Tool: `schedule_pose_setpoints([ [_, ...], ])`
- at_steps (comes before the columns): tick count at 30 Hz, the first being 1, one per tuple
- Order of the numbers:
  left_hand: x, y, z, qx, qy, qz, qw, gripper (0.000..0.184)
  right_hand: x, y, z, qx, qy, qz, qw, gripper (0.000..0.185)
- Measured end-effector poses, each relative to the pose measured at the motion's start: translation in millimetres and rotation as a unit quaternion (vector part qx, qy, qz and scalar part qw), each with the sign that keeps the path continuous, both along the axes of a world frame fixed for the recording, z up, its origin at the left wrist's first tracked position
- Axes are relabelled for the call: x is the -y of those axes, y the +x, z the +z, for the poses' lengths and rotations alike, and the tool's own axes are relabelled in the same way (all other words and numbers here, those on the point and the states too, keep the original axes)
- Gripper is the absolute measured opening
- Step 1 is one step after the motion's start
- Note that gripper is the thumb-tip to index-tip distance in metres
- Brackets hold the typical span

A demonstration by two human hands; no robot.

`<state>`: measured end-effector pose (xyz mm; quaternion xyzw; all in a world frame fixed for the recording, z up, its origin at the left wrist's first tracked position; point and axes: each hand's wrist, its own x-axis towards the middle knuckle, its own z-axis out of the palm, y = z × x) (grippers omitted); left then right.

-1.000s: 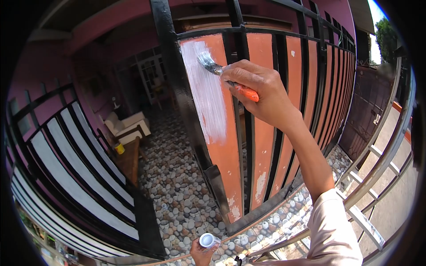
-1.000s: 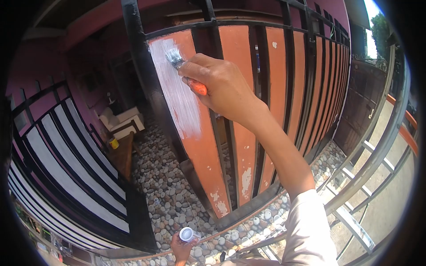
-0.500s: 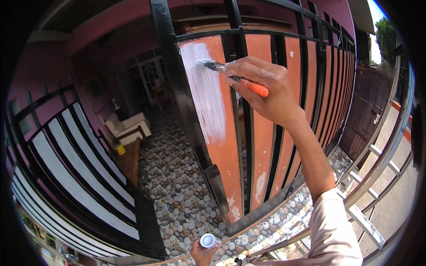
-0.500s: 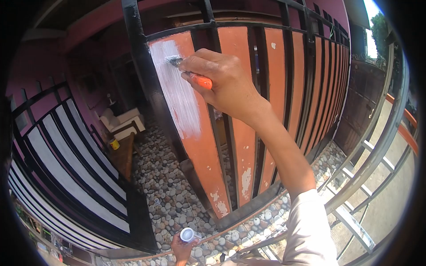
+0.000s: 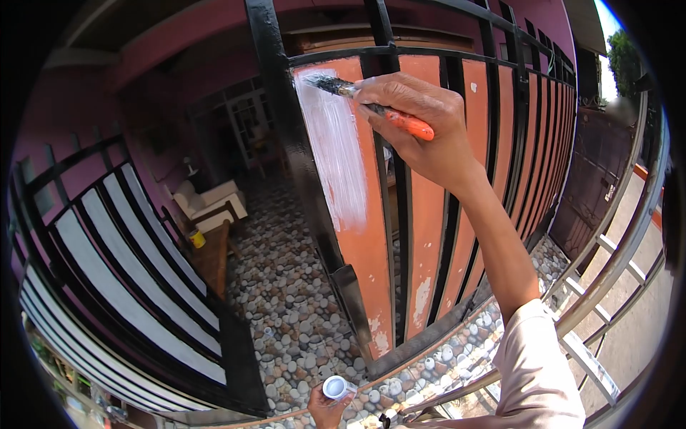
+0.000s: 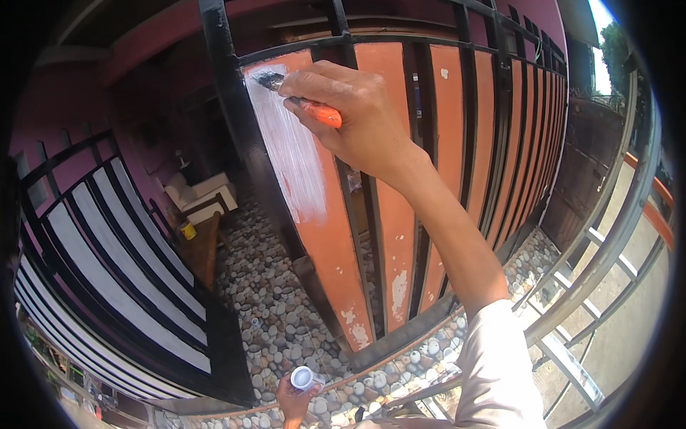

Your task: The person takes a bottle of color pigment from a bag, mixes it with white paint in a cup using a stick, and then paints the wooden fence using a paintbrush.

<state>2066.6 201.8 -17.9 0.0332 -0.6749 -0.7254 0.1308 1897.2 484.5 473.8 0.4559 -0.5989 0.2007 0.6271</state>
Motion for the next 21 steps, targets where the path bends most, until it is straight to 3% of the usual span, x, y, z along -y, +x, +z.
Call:
schedule_pose_setpoints([
  [6,-3,1,2,0.004,0.003,0.002,1.0,0.055,9,-5,1,-0.034,0.006,0.018,0.999,0.029],
  [11,-12,3,19,0.005,0.028,-0.001,1.0,0.054,7,-9,2,-0.009,0.004,0.007,1.0,0.02],
  [21,-13,2,11,-0.011,0.031,-0.006,0.999,0.054,-15,-12,-3,0.026,-0.04,-0.003,0.999,0.021],
])
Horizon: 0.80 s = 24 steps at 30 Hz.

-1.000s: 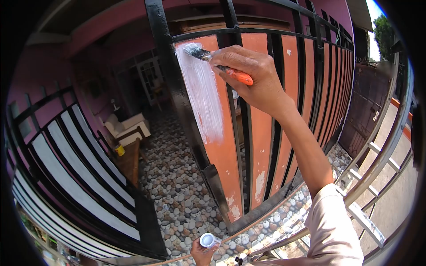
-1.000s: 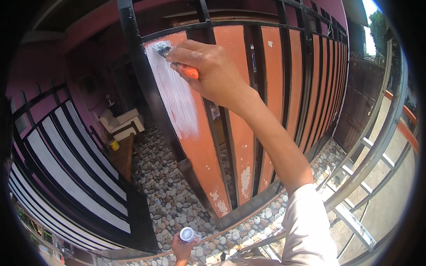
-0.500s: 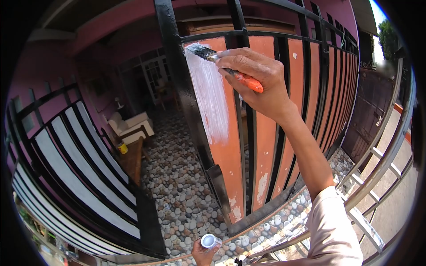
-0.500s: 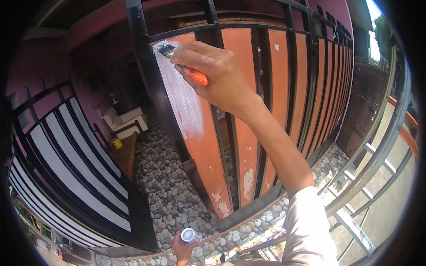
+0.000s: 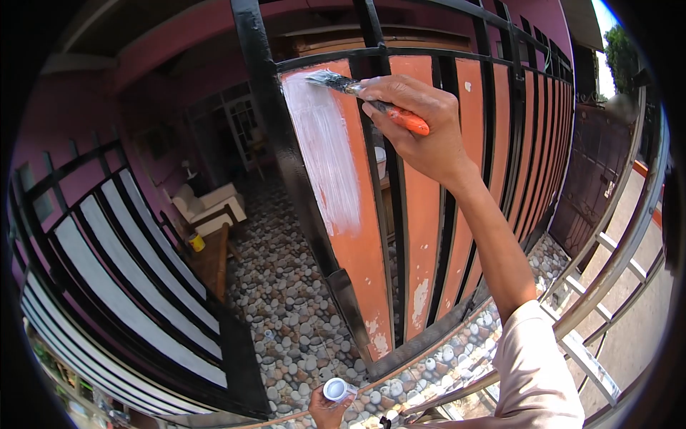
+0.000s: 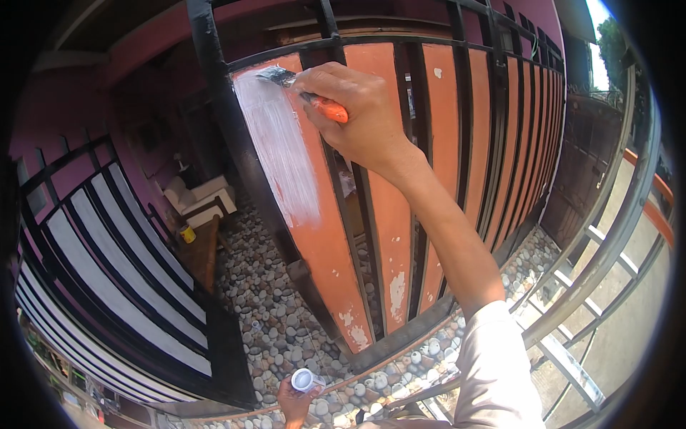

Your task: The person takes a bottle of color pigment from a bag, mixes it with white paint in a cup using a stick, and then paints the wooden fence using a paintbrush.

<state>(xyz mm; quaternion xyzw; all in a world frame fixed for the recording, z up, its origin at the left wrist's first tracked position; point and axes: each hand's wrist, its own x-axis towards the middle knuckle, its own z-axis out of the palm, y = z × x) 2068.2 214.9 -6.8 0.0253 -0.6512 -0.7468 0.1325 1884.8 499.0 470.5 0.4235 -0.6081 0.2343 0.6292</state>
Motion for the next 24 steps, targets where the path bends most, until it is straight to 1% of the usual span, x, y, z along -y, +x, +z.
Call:
schedule_pose_setpoints([
  [2,5,-3,-13,-0.001,0.001,0.0,1.0,0.054,-3,0,-1,0.002,-0.012,-0.015,1.0,0.021],
  [6,1,-1,-2,0.005,0.004,0.011,1.0,0.055,5,5,2,-0.028,0.006,-0.002,1.0,0.021],
  [8,-2,0,3,0.003,0.006,0.01,1.0,0.054,14,1,2,-0.039,0.01,0.042,0.998,0.021],
  [12,-3,0,4,0.007,-0.002,0.013,1.0,0.054,23,0,0,-0.01,0.01,0.039,0.999,0.02],
  [15,-4,0,3,-0.001,0.016,0.011,1.0,0.054,17,-2,0,-0.022,-0.002,0.036,0.999,0.02],
  [24,-9,-1,6,0.002,0.003,0.003,1.0,0.053,-10,-12,0,-0.026,-0.032,0.007,0.999,0.019],
])
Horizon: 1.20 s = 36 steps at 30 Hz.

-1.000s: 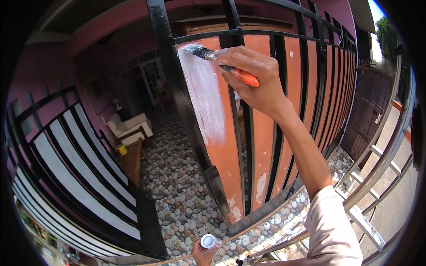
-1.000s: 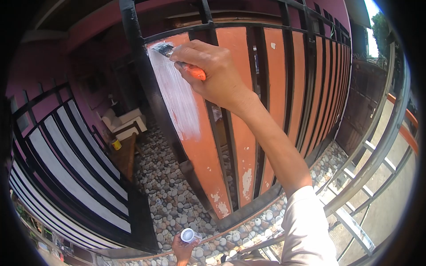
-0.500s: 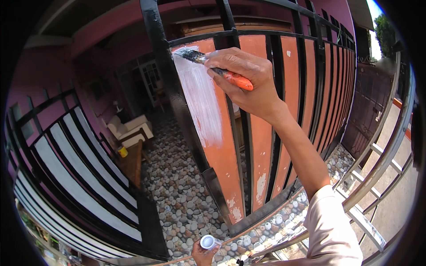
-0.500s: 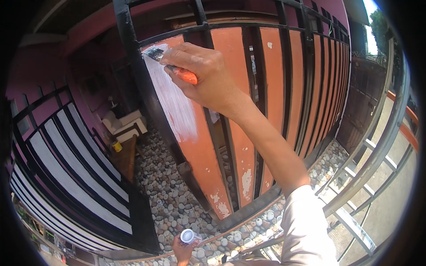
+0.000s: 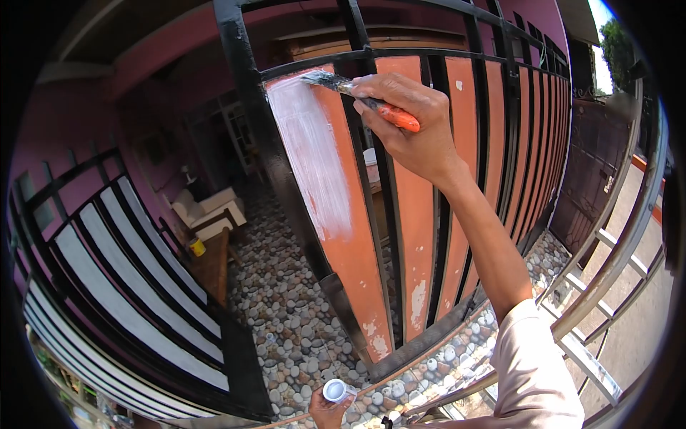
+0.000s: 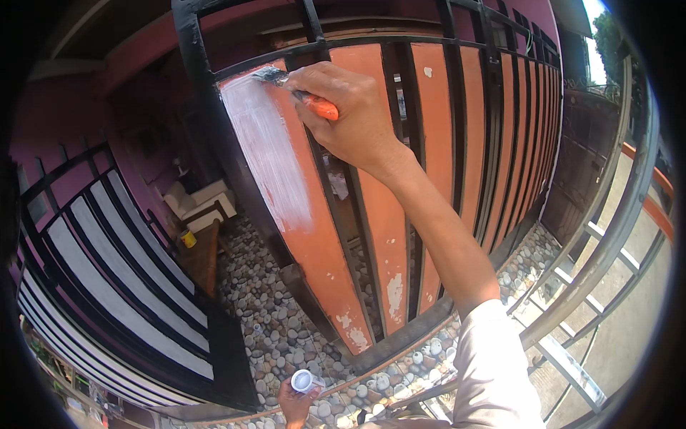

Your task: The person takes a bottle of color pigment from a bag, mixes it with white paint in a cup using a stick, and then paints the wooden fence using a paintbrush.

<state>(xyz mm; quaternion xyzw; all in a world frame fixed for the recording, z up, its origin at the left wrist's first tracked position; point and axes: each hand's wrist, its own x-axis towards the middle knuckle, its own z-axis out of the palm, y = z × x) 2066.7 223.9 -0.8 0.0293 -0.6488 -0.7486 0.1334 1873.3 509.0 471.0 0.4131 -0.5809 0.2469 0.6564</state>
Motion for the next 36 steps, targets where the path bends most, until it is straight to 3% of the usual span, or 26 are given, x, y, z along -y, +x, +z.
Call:
schedule_pose_setpoints([
  [36,3,1,-13,-0.031,0.018,0.006,0.999,0.055,32,6,-4,-0.012,-0.017,0.046,0.999,0.018],
])
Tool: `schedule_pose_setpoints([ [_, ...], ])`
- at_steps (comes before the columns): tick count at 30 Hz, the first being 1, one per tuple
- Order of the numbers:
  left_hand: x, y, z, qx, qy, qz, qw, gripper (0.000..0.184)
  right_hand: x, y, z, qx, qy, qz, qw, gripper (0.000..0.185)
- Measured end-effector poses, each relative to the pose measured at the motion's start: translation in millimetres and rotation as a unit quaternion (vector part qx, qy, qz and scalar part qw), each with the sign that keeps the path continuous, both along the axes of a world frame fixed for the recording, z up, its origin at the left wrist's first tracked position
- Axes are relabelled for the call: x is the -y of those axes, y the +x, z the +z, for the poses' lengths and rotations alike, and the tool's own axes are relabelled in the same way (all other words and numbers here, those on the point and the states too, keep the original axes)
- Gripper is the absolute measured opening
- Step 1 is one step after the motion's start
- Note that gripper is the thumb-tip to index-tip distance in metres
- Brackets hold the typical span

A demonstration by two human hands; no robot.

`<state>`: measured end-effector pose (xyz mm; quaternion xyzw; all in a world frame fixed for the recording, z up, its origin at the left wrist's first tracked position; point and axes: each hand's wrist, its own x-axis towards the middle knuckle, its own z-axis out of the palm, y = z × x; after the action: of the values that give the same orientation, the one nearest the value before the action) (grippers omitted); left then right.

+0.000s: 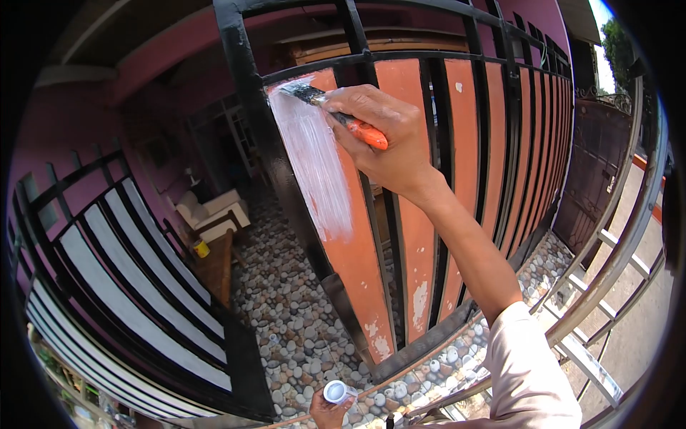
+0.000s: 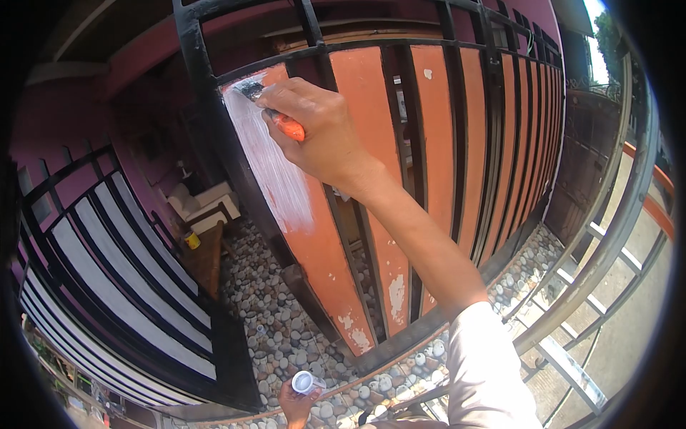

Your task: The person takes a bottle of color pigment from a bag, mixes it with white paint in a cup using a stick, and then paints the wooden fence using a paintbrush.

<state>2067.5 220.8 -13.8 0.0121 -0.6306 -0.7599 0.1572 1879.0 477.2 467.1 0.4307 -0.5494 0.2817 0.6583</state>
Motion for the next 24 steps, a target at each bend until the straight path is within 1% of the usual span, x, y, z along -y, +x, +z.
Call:
schedule_pose_setpoints([
  [8,0,-2,-2,0.02,-0.019,-0.004,1.0,0.052,-17,-2,1,-0.003,-0.018,-0.03,0.999,0.017],
  [10,0,-3,-2,0.022,-0.021,-0.005,1.0,0.051,-20,-1,1,0.012,-0.02,-0.033,0.999,0.017],
  [12,1,-5,-7,0.042,-0.032,0.003,0.999,0.05,-23,-3,1,0.007,-0.022,-0.038,0.999,0.018],
  [16,3,-6,-12,0.032,-0.037,0.0,0.999,0.049,-27,-3,2,-0.009,-0.026,-0.053,0.998,0.019],
  [20,3,-6,-11,0.031,-0.029,-0.002,0.999,0.05,-29,4,2,0.004,-0.037,-0.08,0.996,0.018],
  [22,3,-6,-10,0.029,-0.024,-0.003,0.999,0.05,-29,6,1,-0.008,-0.136,-0.036,0.99,0.012],
  [23,3,-5,-10,0.029,-0.023,-0.002,0.999,0.05,-29,4,1,-0.008,-0.135,-0.035,0.99,0.012],
  [24,1,-5,-7,0.03,-0.023,-0.001,0.999,0.05,-30,1,0,-0.008,-0.165,-0.007,0.986,0.012],
])
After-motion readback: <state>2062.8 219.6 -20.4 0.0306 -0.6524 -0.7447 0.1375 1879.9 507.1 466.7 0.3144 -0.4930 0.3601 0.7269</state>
